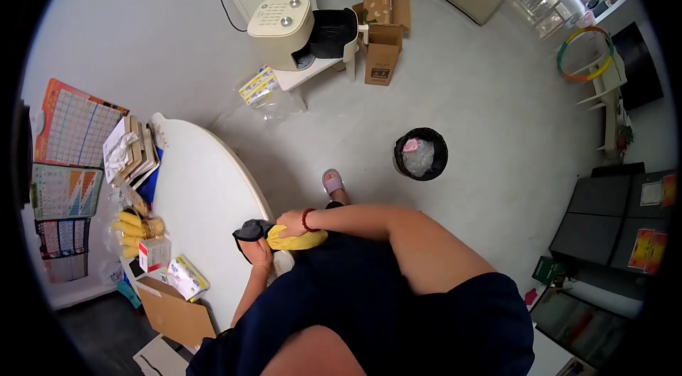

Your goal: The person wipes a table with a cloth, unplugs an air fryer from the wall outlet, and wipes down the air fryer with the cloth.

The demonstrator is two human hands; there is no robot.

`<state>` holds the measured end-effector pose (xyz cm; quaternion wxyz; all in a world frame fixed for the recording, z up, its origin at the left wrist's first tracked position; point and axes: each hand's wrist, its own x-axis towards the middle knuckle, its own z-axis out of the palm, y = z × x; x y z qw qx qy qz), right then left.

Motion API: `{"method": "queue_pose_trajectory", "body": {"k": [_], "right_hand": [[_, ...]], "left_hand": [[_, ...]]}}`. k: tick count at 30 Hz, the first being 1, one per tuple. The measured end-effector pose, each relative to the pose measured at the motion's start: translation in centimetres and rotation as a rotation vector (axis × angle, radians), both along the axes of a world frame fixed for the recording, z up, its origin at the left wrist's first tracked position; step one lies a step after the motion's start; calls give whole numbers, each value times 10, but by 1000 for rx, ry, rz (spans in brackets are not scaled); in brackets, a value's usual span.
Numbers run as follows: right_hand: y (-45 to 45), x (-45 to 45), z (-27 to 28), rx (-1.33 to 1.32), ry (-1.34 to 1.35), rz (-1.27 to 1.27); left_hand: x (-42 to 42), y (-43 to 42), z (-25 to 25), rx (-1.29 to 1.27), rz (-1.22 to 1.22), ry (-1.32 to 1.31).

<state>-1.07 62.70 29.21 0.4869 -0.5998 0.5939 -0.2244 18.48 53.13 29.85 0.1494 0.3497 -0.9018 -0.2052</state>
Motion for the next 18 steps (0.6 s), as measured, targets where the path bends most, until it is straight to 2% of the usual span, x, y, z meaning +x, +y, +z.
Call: {"method": "queue_pose_trajectory", "body": {"k": [2,5,7,9,10,11,12,13,14,16,18], "right_hand": [[-12,-34,17,-27,-33,-41],[-40,-87,44,-84,-77,-108],[-54,-125,56,-108,-175,-216],[-63,-166,73,-81,-315,-334],[-68,-186,85,-62,-363,-387],[-74,-206,91,-64,-368,-454],[-79,-225,96,-66,-370,-523],[-84,-244,109,-61,-346,-578],[-88,-264,123,-57,-319,-637],[-101,-302,140,-110,-283,-690],[-118,-337,155,-178,-240,-726]], "left_hand": [[-20,-13,-11,37,61,126],[-91,-43,16,350,180,416],[-146,-75,32,364,230,596],[-190,-108,47,467,284,590],[-217,-118,61,441,261,685],[-240,-126,73,465,268,743],[-255,-134,84,573,304,672],[-271,-145,82,706,306,715],[-289,-153,77,868,256,862],[-327,-155,110,1009,282,972],[-363,-166,114,1029,322,1038]]}}
